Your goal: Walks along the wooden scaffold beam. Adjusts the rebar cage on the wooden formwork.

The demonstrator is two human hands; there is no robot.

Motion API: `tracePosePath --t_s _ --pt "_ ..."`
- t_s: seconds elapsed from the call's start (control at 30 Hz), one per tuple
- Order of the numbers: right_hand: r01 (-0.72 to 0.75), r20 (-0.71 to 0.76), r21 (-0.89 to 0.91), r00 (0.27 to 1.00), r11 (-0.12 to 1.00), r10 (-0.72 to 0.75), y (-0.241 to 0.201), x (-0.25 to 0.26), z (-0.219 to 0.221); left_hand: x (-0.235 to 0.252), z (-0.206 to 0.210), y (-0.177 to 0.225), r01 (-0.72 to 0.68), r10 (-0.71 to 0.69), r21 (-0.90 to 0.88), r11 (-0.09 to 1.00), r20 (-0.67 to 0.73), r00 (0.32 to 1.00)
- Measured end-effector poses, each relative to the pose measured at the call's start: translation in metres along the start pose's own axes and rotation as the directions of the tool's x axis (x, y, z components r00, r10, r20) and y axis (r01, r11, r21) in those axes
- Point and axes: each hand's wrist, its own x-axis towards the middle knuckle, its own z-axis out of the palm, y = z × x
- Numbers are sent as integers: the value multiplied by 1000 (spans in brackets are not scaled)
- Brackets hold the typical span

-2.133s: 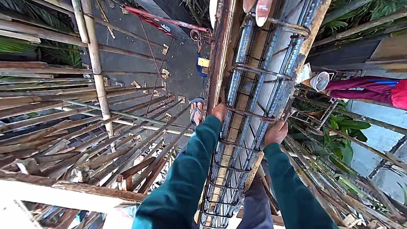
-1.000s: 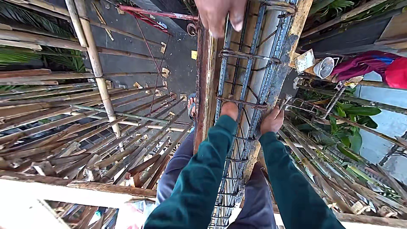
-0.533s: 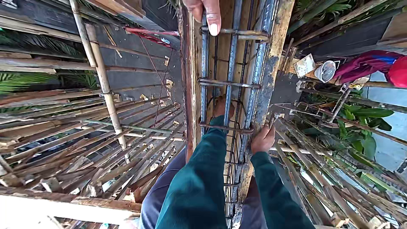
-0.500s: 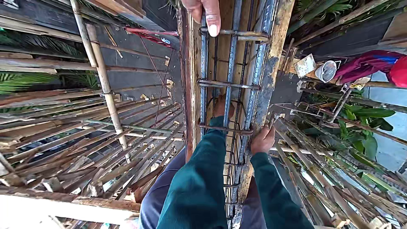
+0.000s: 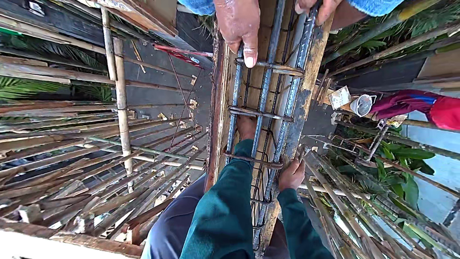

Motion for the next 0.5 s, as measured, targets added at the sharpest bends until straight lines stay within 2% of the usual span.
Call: tracePosePath --t_s 0.1,0.13,0.17,0.2,0.23,0.27,0.3,0.37,0.5 --pt "2 4 19 1000 1000 -2 0 -1 -1 -4 8 2 -17 18 38 999 -47 999" --pt "6 7 27 1000 1000 -6 0 -1 -2 -8 -3 8 -21 21 76 997 12 1000" --pt "12 10 38 1000 999 -12 0 -1 -2 -3 -45 32 23 -124 246 969 404 906" --pt "11 16 45 1000 999 -12 0 0 -3 5 -58 41 3 -177 312 950 528 831" --pt "6 18 42 1000 999 -7 0 1 -3 8 -43 31 -3 -115 257 966 442 890" --pt "-1 23 33 1000 999 1 0 0 -3 10 1 4 -53 41 118 992 102 994" --pt "-5 29 29 1000 1000 4 1 0 -4 19 20 -8 -71 68 118 990 26 997" --pt "-2 33 25 999 1000 1 1 0 -3 25 20 -11 -94 84 166 982 65 994" --pt "13 35 34 999 999 -14 3 0 -2 29 16 -13 -67 64 86 994 39 997"
